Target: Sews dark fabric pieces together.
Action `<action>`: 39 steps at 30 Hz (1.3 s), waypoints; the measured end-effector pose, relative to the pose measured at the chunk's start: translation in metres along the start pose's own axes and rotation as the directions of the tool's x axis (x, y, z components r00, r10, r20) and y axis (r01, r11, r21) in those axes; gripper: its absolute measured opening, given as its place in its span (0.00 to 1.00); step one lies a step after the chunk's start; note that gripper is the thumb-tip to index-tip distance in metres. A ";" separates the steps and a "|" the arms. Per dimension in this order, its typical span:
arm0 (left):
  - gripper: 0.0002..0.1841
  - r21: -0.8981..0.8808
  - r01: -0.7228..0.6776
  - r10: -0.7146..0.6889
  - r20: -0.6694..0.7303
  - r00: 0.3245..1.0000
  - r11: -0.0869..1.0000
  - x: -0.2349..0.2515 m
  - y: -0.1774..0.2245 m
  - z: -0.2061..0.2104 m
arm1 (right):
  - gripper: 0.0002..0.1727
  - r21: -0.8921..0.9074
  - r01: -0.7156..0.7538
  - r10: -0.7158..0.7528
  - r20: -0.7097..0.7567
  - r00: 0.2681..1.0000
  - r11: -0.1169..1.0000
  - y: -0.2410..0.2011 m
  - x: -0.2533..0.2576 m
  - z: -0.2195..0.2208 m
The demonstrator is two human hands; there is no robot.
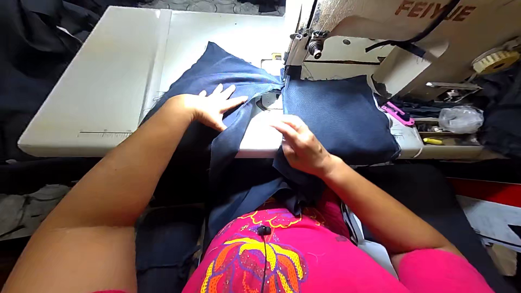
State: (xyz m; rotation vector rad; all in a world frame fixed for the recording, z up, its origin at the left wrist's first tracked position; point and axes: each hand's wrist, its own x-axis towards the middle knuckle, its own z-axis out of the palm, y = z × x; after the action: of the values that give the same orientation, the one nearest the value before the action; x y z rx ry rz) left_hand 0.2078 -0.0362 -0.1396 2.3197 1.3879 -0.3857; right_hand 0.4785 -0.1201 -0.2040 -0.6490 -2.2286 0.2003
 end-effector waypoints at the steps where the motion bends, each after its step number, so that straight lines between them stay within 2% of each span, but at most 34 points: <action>1: 0.62 0.020 0.013 -0.013 0.008 1.000 1.000 -0.001 0.004 0.001 | 0.29 -0.035 0.006 -0.005 0.030 1.000 0.999 0.004 0.017 0.000; 4: 0.63 0.083 0.017 -0.021 0.043 0.999 0.996 -0.003 0.012 0.004 | 0.39 -0.089 0.073 -0.054 0.206 0.977 0.993 0.022 0.058 0.011; 6: 0.63 0.121 0.006 -0.014 0.064 0.998 0.993 -0.005 0.011 0.006 | 0.43 -0.133 0.052 0.008 0.415 0.910 0.990 0.021 0.075 0.016; 8: 0.66 0.079 -0.008 0.001 0.081 0.997 0.997 -0.009 0.007 0.005 | 0.34 -0.168 0.046 0.054 0.546 0.836 0.985 0.010 0.082 0.019; 9: 0.66 0.042 -0.028 0.024 0.084 0.996 0.999 -0.012 0.002 0.005 | 0.24 -0.164 0.076 0.027 0.549 0.835 0.984 0.006 0.078 0.022; 11: 0.60 -0.044 -0.082 0.084 0.054 0.995 0.996 -0.015 -0.013 0.006 | 0.08 -0.082 0.136 -0.084 0.455 0.886 0.987 -0.003 0.061 0.025; 12: 0.55 -0.094 -0.106 0.108 0.020 0.994 0.990 -0.017 -0.018 0.008 | 0.04 -0.040 0.145 -0.118 0.391 0.913 0.989 -0.009 0.049 0.027; 15: 0.43 -0.172 -0.157 0.146 -0.074 0.987 0.973 -0.017 -0.030 0.018 | 0.08 0.024 0.121 -0.123 0.213 0.969 0.992 -0.020 0.008 0.034; 17: 0.43 -0.151 -0.161 0.146 -0.106 0.984 0.975 -0.014 -0.031 0.022 | 0.09 0.058 0.090 -0.095 0.089 0.991 0.994 -0.022 -0.016 0.041; 19: 0.42 -0.120 -0.126 0.108 -0.146 0.983 0.985 -0.014 -0.018 0.024 | 0.10 0.100 0.075 -0.075 -0.004 0.997 0.992 -0.022 -0.034 0.047; 20: 0.38 -0.104 -0.123 0.100 -0.204 0.974 0.987 -0.016 -0.005 0.027 | 0.10 0.125 0.068 -0.064 -0.031 0.997 0.990 -0.022 -0.040 0.050; 21: 0.32 -0.065 -0.165 0.137 -0.316 0.939 0.984 -0.016 0.011 0.032 | 0.10 0.164 0.061 -0.054 -0.050 0.997 0.985 -0.023 -0.045 0.052; 23: 0.24 0.004 -0.300 0.250 -0.564 0.787 0.954 -0.013 0.049 0.052 | 0.10 0.265 0.060 -0.043 -0.066 0.997 0.962 -0.027 -0.052 0.053; 24: 0.22 -0.005 -0.337 0.261 -0.620 0.740 0.942 -0.012 0.070 0.060 | 0.10 0.295 0.063 -0.043 -0.074 0.996 0.953 -0.030 -0.055 0.051; 25: 0.21 -0.046 -0.348 0.240 -0.641 0.729 0.936 -0.010 0.090 0.068 | 0.09 0.294 0.069 -0.043 -0.092 0.995 0.953 -0.033 -0.059 0.047; 28: 0.20 -0.148 -0.294 0.119 -0.679 0.725 0.944 0.006 0.120 0.085 | 0.08 0.169 0.075 -0.039 -0.209 0.977 0.983 -0.036 -0.066 0.025; 30: 0.30 -0.201 -0.235 0.026 -0.705 0.708 0.951 0.024 0.124 0.087 | 0.07 0.059 0.016 0.000 -0.257 0.966 0.998 -0.028 -0.068 -0.003; 32: 0.39 -0.234 -0.176 -0.040 -0.700 0.713 0.956 0.042 0.126 0.087 | 0.08 -0.123 -0.135 0.097 -0.275 0.957 0.983 -0.015 -0.071 -0.039; 33: 0.40 -0.239 -0.163 -0.055 -0.704 0.708 0.957 0.048 0.127 0.085 | 0.09 -0.217 -0.240 0.176 -0.278 0.944 0.946 -0.006 -0.073 -0.058; 36: 0.31 -0.246 -0.138 -0.080 -0.706 0.704 0.959 0.051 0.143 0.070 | 0.10 -0.401 -0.552 0.449 -0.327 0.832 0.731 0.029 -0.075 -0.119; 38: 0.20 -0.192 -0.096 -0.069 -0.704 0.707 0.977 0.046 0.162 0.063 | 0.13 -0.453 -0.665 0.567 -0.352 0.745 0.593 0.059 -0.080 -0.151; 39: 0.15 -0.156 -0.036 -0.078 -0.667 0.741 0.987 0.042 0.172 0.062 | 0.15 -0.478 -0.702 0.631 -0.332 0.701 0.528 0.072 -0.082 -0.163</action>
State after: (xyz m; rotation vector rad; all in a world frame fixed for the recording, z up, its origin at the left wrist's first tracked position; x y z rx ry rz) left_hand 0.3782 -0.1061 -0.1771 2.4027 1.6687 0.6224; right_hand 0.6720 -0.1103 -0.1715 -1.8200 -1.7854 -0.1572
